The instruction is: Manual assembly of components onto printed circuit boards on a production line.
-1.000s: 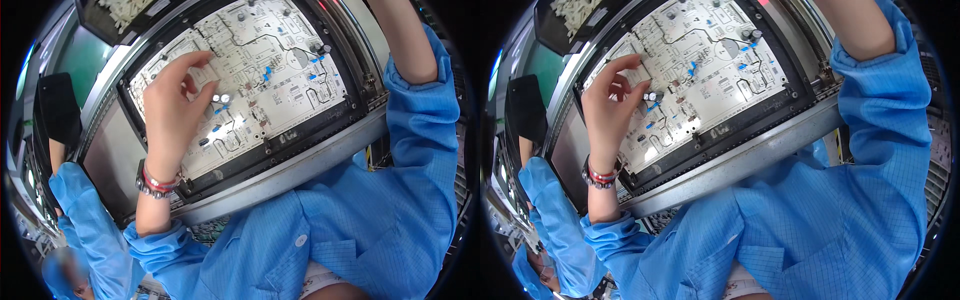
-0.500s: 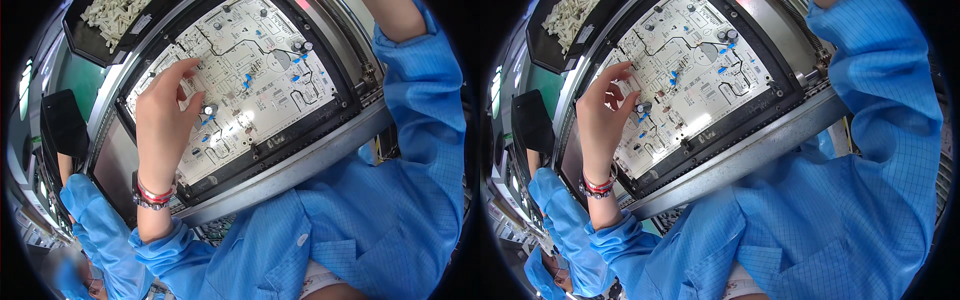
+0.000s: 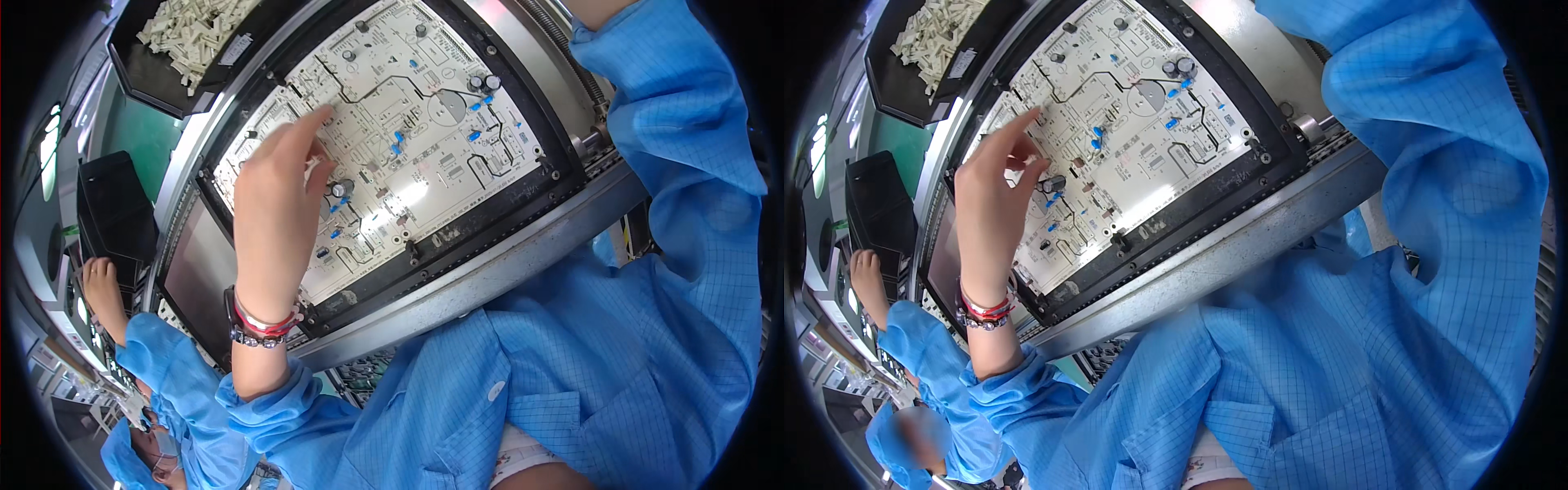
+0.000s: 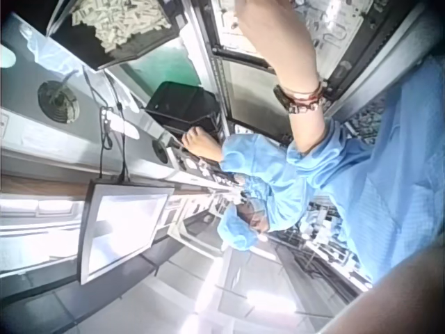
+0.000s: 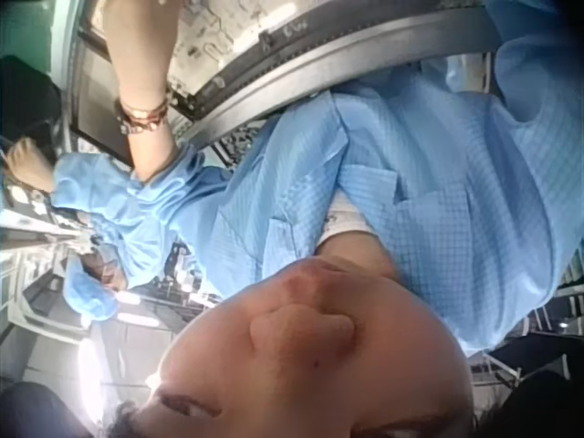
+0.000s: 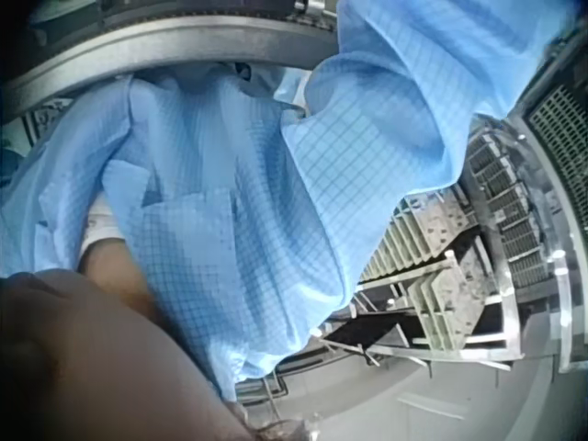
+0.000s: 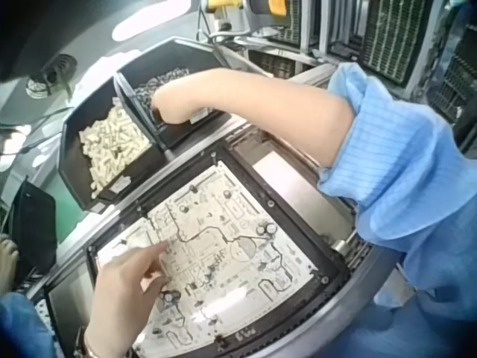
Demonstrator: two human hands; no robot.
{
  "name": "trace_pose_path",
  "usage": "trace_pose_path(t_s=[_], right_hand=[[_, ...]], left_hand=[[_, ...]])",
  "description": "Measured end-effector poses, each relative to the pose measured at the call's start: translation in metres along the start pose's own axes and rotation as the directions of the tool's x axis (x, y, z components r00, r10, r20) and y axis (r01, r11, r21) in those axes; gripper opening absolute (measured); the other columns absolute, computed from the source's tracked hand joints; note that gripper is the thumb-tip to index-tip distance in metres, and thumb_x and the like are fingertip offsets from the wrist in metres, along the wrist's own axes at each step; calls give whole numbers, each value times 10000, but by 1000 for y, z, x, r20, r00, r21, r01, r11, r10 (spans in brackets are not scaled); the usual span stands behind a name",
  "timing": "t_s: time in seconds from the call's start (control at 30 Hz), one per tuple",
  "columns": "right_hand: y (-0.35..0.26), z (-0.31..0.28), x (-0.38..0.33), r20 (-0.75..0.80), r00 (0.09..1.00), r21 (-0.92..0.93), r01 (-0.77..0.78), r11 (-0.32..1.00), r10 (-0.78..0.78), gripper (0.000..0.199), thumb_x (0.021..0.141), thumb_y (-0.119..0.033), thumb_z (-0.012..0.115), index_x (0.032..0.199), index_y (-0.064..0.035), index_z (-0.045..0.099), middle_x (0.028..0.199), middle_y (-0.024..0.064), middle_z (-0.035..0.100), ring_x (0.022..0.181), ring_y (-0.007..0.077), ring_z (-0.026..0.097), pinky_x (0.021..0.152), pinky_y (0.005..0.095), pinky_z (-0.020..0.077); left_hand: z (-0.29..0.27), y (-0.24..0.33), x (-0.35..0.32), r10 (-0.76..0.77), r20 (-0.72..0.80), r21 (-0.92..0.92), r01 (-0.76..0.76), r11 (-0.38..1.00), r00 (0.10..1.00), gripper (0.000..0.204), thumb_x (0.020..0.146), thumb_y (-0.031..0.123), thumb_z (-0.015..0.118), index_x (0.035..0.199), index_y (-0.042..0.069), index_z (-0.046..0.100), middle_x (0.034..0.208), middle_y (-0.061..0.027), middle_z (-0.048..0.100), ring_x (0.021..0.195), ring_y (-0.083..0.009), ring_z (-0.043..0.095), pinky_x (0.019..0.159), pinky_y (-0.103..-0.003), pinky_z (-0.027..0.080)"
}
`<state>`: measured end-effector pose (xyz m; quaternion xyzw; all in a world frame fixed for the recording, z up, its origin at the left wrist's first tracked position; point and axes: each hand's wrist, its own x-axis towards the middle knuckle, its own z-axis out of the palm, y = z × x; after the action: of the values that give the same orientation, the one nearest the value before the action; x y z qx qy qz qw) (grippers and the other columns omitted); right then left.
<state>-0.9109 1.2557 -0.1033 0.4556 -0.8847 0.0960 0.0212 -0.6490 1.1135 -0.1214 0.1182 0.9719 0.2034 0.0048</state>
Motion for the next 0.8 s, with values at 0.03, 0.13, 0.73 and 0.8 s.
trace_pose_path(t_s=[0.03, 0.13, 0.73, 0.8], right_hand=[[-1, 2, 0, -42, 999, -29, -5, 1000, 4, 253, 716, -54, 570, 926, 9, 697, 913, 228, 674, 868, 379, 649, 753, 434, 504], [4, 5, -3, -192, 981, -131, -6, 991, -20, 173, 706, -66, 621, 846, -19, 713, 856, 211, 677, 846, 361, 658, 747, 431, 516], [32, -14, -34, -537, 843, 99, 72, 993, -7, 84, 729, -82, 685, 799, -36, 695, 808, 162, 680, 792, 321, 661, 711, 390, 516], [20, 14, -11, -555, 831, 121, 120, 985, -33, 87, 725, -71, 675, 804, -36, 689, 812, 155, 681, 779, 309, 659, 701, 382, 516]], left_hand=[[-1, -1, 0, 34, 0, 36, -34, 999, 999, 413, 746, -34, 668, 1147, 54, 626, 842, -118, 655, 726, -283, 641, 659, -351, 509], [-10, 1, 3, -55, 80, -95, 62, 994, 995, 415, 743, -23, 681, 1147, 61, 641, 831, -111, 677, 696, -263, 649, 653, -334, 521], [-53, -97, 175, 133, 92, 488, -161, 858, 987, 240, 926, 171, 585, 1120, 47, 654, 998, -114, 699, 946, -224, 674, 807, -295, 514], [-48, -55, 134, -128, -113, 400, 163, 902, 985, 128, 740, -13, 686, 864, -38, 701, 793, -172, 692, 767, -266, 690, 704, -315, 536]])
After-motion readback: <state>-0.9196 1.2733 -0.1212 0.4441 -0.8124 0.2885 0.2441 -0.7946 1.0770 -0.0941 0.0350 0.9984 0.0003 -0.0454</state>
